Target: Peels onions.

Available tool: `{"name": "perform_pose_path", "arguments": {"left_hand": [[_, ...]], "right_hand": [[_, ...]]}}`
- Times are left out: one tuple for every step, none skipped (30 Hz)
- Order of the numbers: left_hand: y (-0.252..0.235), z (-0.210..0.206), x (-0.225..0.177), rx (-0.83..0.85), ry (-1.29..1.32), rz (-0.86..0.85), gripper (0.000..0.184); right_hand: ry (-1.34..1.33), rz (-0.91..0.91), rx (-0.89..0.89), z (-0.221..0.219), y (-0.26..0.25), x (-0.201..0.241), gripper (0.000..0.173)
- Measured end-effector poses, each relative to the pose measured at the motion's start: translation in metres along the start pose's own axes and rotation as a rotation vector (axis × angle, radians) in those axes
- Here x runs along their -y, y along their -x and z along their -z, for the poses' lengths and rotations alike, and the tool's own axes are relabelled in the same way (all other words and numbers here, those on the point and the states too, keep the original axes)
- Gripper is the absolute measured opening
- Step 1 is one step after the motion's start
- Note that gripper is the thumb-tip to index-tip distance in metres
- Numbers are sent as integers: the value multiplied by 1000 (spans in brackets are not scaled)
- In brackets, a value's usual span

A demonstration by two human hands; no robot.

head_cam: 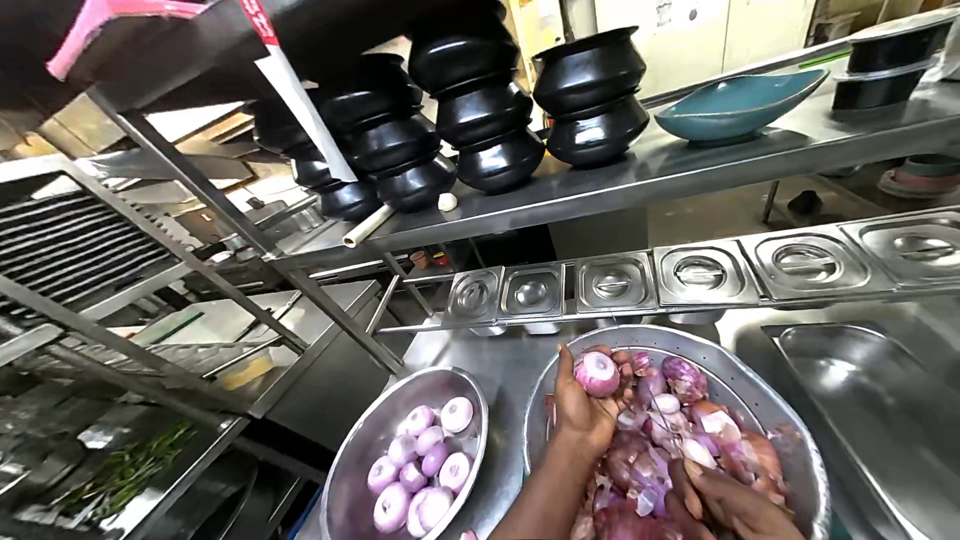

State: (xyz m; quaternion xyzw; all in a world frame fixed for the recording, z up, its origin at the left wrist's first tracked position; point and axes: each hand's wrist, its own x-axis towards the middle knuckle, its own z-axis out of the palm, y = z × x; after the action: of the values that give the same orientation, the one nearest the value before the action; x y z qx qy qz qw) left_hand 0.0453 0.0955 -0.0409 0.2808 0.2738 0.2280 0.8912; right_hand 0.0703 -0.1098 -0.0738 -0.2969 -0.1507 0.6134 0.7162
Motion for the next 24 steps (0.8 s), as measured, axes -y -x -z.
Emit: {"name": "perform_pose_path", "arguments": {"left_hand": [[2,0,3,48,-2,-28,79],[5,0,4,105,-12,-69,81],[10,0,6,173,-33,-118,82],[15,0,6,248,-58,-169,82],[20,-2,6,318,-78,-216,80],[26,-6,6,367,-92,-266,76],[32,-11,6,403,-103,-323,71],[38,-14,7,442,-110,-370,67],[42,-16,7,472,-117,-407,66],[44,-17,8,488,-126,-444,67],[47,-18,10,499,-134,-477,70],[49,-19,12,510,-135,-502,71],[52,-20,13,529,-124,-518,72],[55,-21,14,564,-115,-533,71],[58,-22,14,609,-104,-541,70],[60,-24,14,644,-98,-552,69],[62,-25,15,670,-96,-572,68],[62,-25,15,691,-98,-605,67],[63,-26,16,703,-102,-643,66],[63,-27,17,707,-109,-680,64],[62,-27,18,712,-118,-714,62],[62,-26,19,714,-124,-740,60],[62,-26,20,721,-123,-760,59],[62,-26,20,734,-115,-766,57]], "right_hand": [[100,60,-75,-5,0,2,36],[237,129,-155,-11,1,5,34],[384,205,-214,-18,2,8,31],[547,289,-247,-22,3,9,28],[720,386,-266,-25,5,10,27],[901,489,-290,-27,6,11,30],[1080,590,-331,-31,6,12,36],[1233,685,-383,-33,5,12,43],[1343,766,-432,-37,5,11,48],[1419,833,-469,-40,4,11,50],[1464,885,-498,-44,2,10,50],[1485,925,-517,-47,1,9,50],[1492,959,-530,-49,0,8,50],[1493,983,-537,-50,-2,8,49],[1493,1000,-542,-51,-2,8,49],[1491,1018,-548,-52,-3,8,49],[1485,1038,-554,-53,-3,8,48],[1482,1053,-557,-54,-2,8,47],[1478,1064,-558,-56,-2,9,47],[1475,1068,-559,-57,-1,8,46],[1470,1072,-560,-58,0,8,46],[1464,1076,-560,-58,1,8,45],[1456,1078,-560,-59,2,9,45],[1445,1077,-557,-59,3,9,45]]}}
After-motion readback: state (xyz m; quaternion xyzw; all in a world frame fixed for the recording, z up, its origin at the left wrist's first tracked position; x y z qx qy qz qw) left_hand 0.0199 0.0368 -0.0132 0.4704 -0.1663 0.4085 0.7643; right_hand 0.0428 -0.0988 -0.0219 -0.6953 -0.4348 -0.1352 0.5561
